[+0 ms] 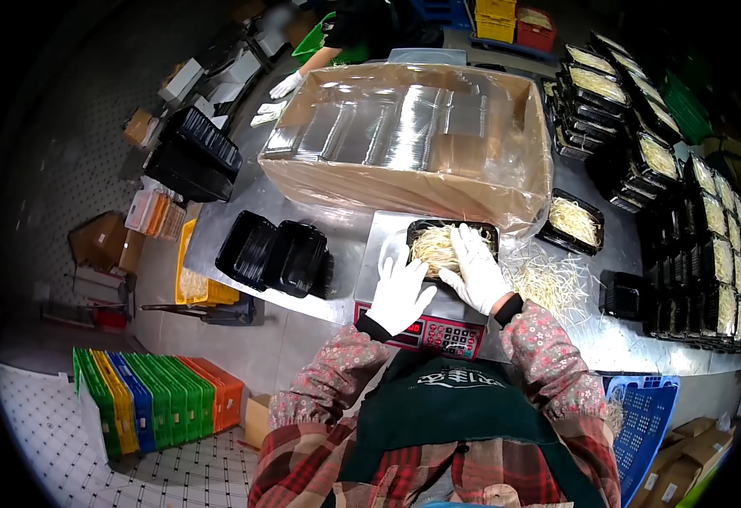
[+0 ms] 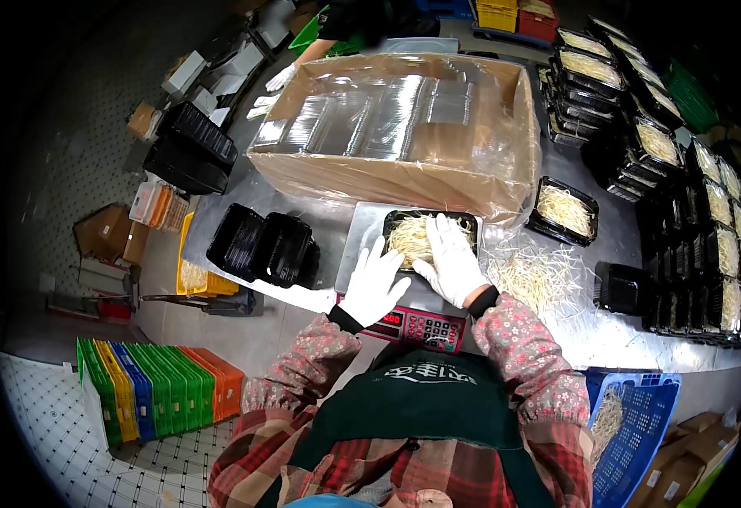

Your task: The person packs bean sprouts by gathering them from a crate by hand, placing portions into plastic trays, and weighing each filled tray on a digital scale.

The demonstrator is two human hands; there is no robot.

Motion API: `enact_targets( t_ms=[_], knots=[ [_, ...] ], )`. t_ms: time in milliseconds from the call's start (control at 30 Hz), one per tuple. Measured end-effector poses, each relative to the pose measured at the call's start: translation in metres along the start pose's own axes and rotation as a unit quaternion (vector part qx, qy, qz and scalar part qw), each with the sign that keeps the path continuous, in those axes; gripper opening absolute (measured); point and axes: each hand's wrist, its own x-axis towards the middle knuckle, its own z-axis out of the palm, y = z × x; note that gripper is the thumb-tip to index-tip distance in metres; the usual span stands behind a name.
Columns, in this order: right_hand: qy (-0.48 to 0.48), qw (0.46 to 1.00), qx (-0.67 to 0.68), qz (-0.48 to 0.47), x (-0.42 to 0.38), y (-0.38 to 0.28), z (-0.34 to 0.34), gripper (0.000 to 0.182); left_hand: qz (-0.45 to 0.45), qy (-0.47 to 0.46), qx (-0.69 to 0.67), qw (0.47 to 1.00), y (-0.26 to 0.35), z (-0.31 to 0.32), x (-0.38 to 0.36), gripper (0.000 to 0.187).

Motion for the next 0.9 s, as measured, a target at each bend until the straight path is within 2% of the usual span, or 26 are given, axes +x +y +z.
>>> enact_targets(
  t_ms=[67, 133, 200, 267, 300, 367, 400, 433, 467, 533, 567, 600, 667, 700, 733, 767, 800, 833, 867, 900],
  knots=[
    [-0.023, 0.997, 0.071, 0.002, -0.003, 0.003, -0.013, 0.072, 0.014, 0.025, -0.019, 0.999, -0.001, -0.016, -0.004, 0.043],
    [-0.003, 0.991, 0.137, 0.006, -0.005, 0.011, -0.041, 0.064, 0.029, 0.096, -0.149, 0.984, -0.008, -0.03, -0.009, 0.039],
    [0.039, 0.978, 0.2, 0.041, -0.007, 0.021, -0.072, 0.056, -0.029, 0.118, -0.222, 0.967, -0.017, -0.036, -0.016, 0.041],
    [0.095, 0.955, 0.264, 0.092, -0.011, 0.044, -0.082, 0.05, -0.034, 0.178, -0.232, 0.956, -0.021, -0.038, -0.011, 0.045],
    [0.096, 0.907, 0.368, 0.183, -0.012, 0.046, -0.081, 0.047, -0.032, 0.16, -0.245, 0.956, -0.018, -0.035, -0.002, 0.047],
    [0.145, 0.91, 0.361, 0.147, -0.005, 0.035, -0.077, 0.043, -0.029, 0.123, -0.27, 0.954, -0.003, -0.039, 0.019, 0.053],
    [0.159, 0.926, 0.325, 0.106, 0.0, 0.028, -0.071, 0.042, 0.057, 0.147, -0.152, 0.976, -0.01, -0.022, 0.035, 0.052],
    [0.158, 0.927, 0.323, 0.11, 0.004, 0.025, -0.051, 0.043, 0.071, 0.113, -0.142, 0.981, 0.002, -0.028, 0.052, 0.05],
    [0.134, 0.96, 0.231, 0.087, 0.007, 0.014, -0.046, 0.048, 0.1, 0.178, -0.126, 0.971, 0.005, -0.003, 0.069, 0.047],
    [0.08, 0.971, 0.199, 0.1, 0.01, 0.009, -0.008, 0.063, 0.077, 0.07, -0.172, 0.98, -0.004, 0.046, 0.097, 0.043],
    [0.038, 0.983, 0.126, 0.126, 0.009, 0.005, 0.005, 0.069, 0.084, 0.06, -0.093, 0.99, 0.002, 0.046, 0.103, 0.039],
    [0.046, 0.994, 0.06, 0.081, 0.005, 0.004, 0.011, 0.072, 0.09, 0.05, -0.013, 0.995, 0.008, 0.046, 0.104, 0.036],
    [-0.028, 0.99, 0.108, 0.084, 0.01, 0.008, -0.01, 0.07, 0.098, 0.068, -0.008, 0.993, 0.009, 0.047, 0.101, 0.033],
    [-0.08, 0.991, 0.085, 0.072, 0.016, 0.014, -0.028, 0.072, 0.076, 0.027, -0.039, 0.996, 0.009, 0.047, 0.102, 0.033],
    [-0.158, 0.976, 0.107, 0.109, 0.033, 0.01, -0.062, 0.063, 0.053, -0.015, -0.07, 0.996, 0.011, 0.044, 0.103, 0.032],
    [-0.12, 0.979, 0.124, 0.111, 0.046, 0.021, -0.074, 0.058, 0.089, 0.105, -0.044, 0.99, 0.012, 0.05, 0.095, 0.026],
    [-0.083, 0.98, 0.141, 0.111, 0.06, 0.031, -0.085, 0.053, 0.044, 0.002, -0.039, 0.998, 0.027, 0.023, 0.097, 0.027],
    [0.008, 0.994, 0.088, 0.056, 0.08, 0.037, -0.093, 0.047, 0.054, 0.035, -0.067, 0.996, 0.024, 0.029, 0.096, 0.029],
    [0.04, 0.989, 0.115, 0.085, 0.101, 0.048, -0.095, 0.046, 0.063, 0.07, -0.094, 0.991, 0.02, 0.037, 0.092, 0.032],
    [0.094, 0.989, 0.095, 0.059, 0.126, 0.071, -0.083, 0.047, 0.064, 0.062, -0.086, 0.992, 0.022, 0.032, 0.09, 0.037]
  ],
)
